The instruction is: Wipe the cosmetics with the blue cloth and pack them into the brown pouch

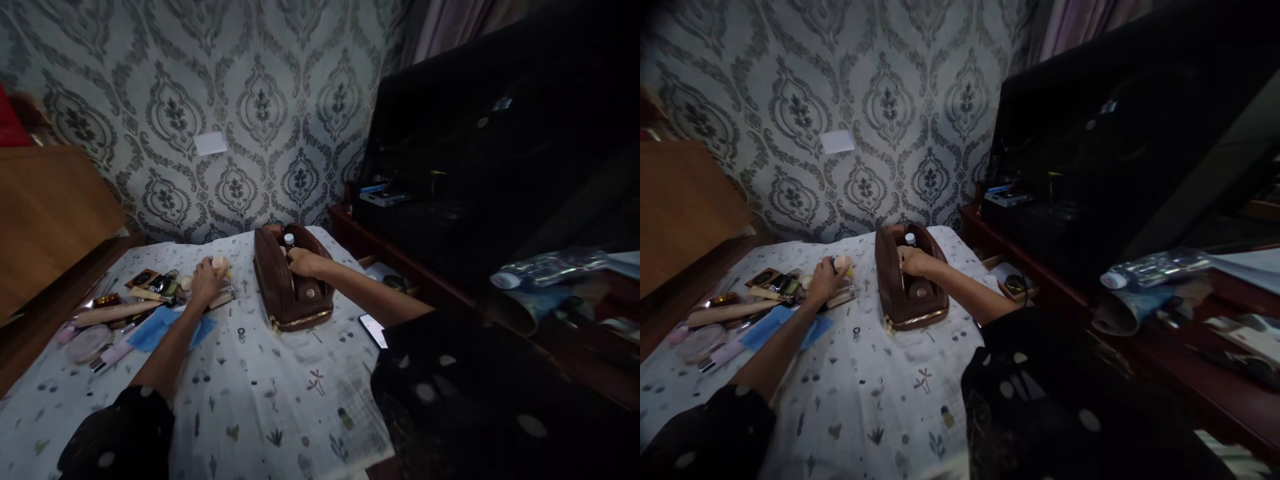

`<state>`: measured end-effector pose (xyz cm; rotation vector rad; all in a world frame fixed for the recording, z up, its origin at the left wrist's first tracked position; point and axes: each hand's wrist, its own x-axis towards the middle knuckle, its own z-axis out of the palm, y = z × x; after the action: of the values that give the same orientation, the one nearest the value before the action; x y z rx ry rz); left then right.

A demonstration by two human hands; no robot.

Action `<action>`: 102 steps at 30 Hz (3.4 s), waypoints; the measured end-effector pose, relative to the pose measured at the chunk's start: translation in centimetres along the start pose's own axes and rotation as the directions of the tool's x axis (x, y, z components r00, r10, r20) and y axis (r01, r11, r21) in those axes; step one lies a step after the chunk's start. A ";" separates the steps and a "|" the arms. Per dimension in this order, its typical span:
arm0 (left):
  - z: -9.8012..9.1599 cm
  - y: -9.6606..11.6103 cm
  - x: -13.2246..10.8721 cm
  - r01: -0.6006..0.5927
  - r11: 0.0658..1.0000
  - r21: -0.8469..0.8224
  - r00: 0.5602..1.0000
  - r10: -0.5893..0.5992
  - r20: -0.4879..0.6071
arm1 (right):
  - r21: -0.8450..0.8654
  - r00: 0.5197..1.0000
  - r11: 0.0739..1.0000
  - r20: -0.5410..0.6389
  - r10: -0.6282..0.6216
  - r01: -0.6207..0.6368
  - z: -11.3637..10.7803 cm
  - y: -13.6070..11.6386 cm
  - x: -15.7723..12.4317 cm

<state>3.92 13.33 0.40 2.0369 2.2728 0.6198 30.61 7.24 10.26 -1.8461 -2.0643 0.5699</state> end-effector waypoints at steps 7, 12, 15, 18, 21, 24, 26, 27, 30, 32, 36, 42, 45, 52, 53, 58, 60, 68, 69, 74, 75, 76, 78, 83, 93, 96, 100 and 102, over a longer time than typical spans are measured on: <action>0.9 -0.1 2.4 0.091 0.993 -0.069 0.993 -0.086 0.078 | 0.078 0.827 0.943 -0.506 -0.243 0.325 0.8 -2.1 -4.4; 0.9 0.1 2.4 0.112 0.988 -0.104 0.993 -0.107 0.052 | 0.104 0.629 0.656 -0.427 -0.650 0.748 8.2 -3.8 -8.7; -0.2 0.1 2.0 0.097 0.986 -0.133 0.995 -0.098 0.000 | 0.257 0.726 0.683 -0.343 -0.596 0.683 12.3 -4.0 -9.0; -1.8 -0.3 0.5 -0.007 0.986 -0.169 0.998 -0.005 -0.068 | 0.472 0.880 0.743 -0.240 -0.410 0.475 14.7 -4.1 -8.0; -3.0 -1.0 -3.1 -0.255 0.939 -0.232 0.960 0.218 -0.173 | 0.710 0.965 0.655 -0.154 -0.212 0.257 15.8 -4.5 -6.5; -3.3 -1.7 -8.2 -0.413 0.884 -0.220 0.904 0.370 -0.212 | 0.919 0.996 0.389 -0.028 -0.084 0.059 16.8 -4.9 -5.1; -3.3 -2.3 -11.5 -0.500 0.839 -0.217 0.864 0.466 -0.188 | 0.972 0.996 0.237 0.021 -0.082 -0.001 17.6 -4.8 -4.7; -3.4 -2.6 -12.7 -0.545 0.809 -0.220 0.839 0.530 -0.125 | 0.980 0.995 0.197 0.030 -0.098 -0.010 18.0 -4.6 -4.7; -4.1 -4.3 -14.2 -0.639 0.733 -0.232 0.751 0.660 0.017 | 0.984 0.983 0.177 0.022 -0.182 0.011 18.6 -4.0 -5.3; -4.9 -5.9 -13.7 -0.620 0.766 -0.171 0.777 0.629 -0.002 | 0.974 0.979 0.222 -0.004 -0.204 0.050 18.6 -3.6 -5.7; -5.5 -9.8 -12.2 -0.401 0.910 0.104 0.904 0.412 -0.112 | 0.877 0.987 0.465 -0.057 -0.149 0.121 17.8 -3.5 -6.2; -4.3 -12.1 -13.5 -0.299 0.945 0.131 0.954 0.300 0.009 | 0.783 0.972 0.588 -0.086 -0.220 0.202 17.3 -3.9 -6.7; -5.2 -11.5 -14.1 -0.295 0.955 0.016 0.952 0.296 -0.079 | 0.780 0.968 0.584 -0.108 -0.226 0.224 17.6 -3.8 -6.6; -6.5 -6.4 -15.5 -0.459 0.793 -0.400 0.888 0.401 -0.224 | 0.779 0.946 0.554 -0.154 -0.284 0.293 18.8 -3.7 -6.0; -6.0 -5.5 -15.8 -0.512 0.746 -0.426 0.858 0.470 -0.209 | 0.784 0.937 0.538 -0.154 -0.315 0.310 19.0 -3.6 -6.0; -3.3 -2.4 -16.4 -0.640 0.646 -0.416 0.756 0.626 -0.192 | 0.787 0.873 0.455 -0.207 -0.441 0.417 20.3 -2.6 -5.9; -2.7 -2.2 -16.2 -0.635 0.662 -0.398 0.768 0.600 -0.226 | 0.762 0.878 0.487 -0.221 -0.424 0.427 20.5 -2.5 -5.8; -2.3 -3.2 -16.2 -0.457 0.787 -0.415 0.889 0.409 -0.204 | 0.595 0.863 0.640 -0.213 -0.457 0.486 19.7 -3.7 -6.8; -2.4 -3.2 -16.2 -0.434 0.793 -0.428 0.901 0.385 -0.201 | 0.579 0.863 0.652 -0.211 -0.460 0.489 19.7 -3.8 -6.9; -2.8 -2.7 -16.3 -0.368 0.793 -0.485 0.930 0.318 -0.186 | 0.433 0.855 0.740 -0.189 -0.483 0.514 20.1 -3.6 -7.2; -2.8 -2.7 -16.3 -0.350 0.792 -0.500 0.937 0.299 -0.182 | 0.393 0.850 0.755 -0.187 -0.493 0.525 20.1 -3.6 -7.1; -2.8 -2.6 -16.3 -0.323 0.792 -0.518 0.946 0.273 -0.173 | 0.353 0.839 0.762 -0.191 -0.509 0.543 20.2 -3.6 -7.1; -2.7 -2.8 -16.2 -0.249 0.792 -0.558 0.968 0.205 -0.143 | 0.275 0.806 0.758 -0.204 -0.555 0.592 20.1 -3.7 -7.2; -1.9 -4.1 -15.0 -0.104 0.718 -0.688 0.994 0.089 -0.057 | 0.236 0.740 0.701 -0.236 -0.630 0.672 19.6 -4.0 -7.3; -0.4 -5.3 -13.8 0.025 0.589 -0.808 0.997 0.039 0.059 | 0.527 0.833 0.646 -0.325 -0.448 0.553 19.6 -3.9 -6.9; -1.1 -5.0 -14.0 -0.029 0.570 -0.821 0.990 0.131 0.056 | 0.595 0.895 0.668 -0.285 -0.344 0.447 19.5 -3.9 -6.7; -2.2 -4.7 -14.3 -0.117 0.552 -0.826 0.946 0.315 0.077 | 0.644 0.935 0.678 -0.252 -0.250 0.355 19.3 -3.8 -6.4; -2.5 -4.6 -14.6 -0.137 0.534 -0.834 0.918 0.385 0.096 | 0.652 0.938 0.674 -0.245 -0.246 0.347 19.2 -3.7 -6.4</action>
<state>0.91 -1.66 -2.19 1.7785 1.1224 1.0727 18.87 -1.04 -4.44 -1.0495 -1.6673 0.9309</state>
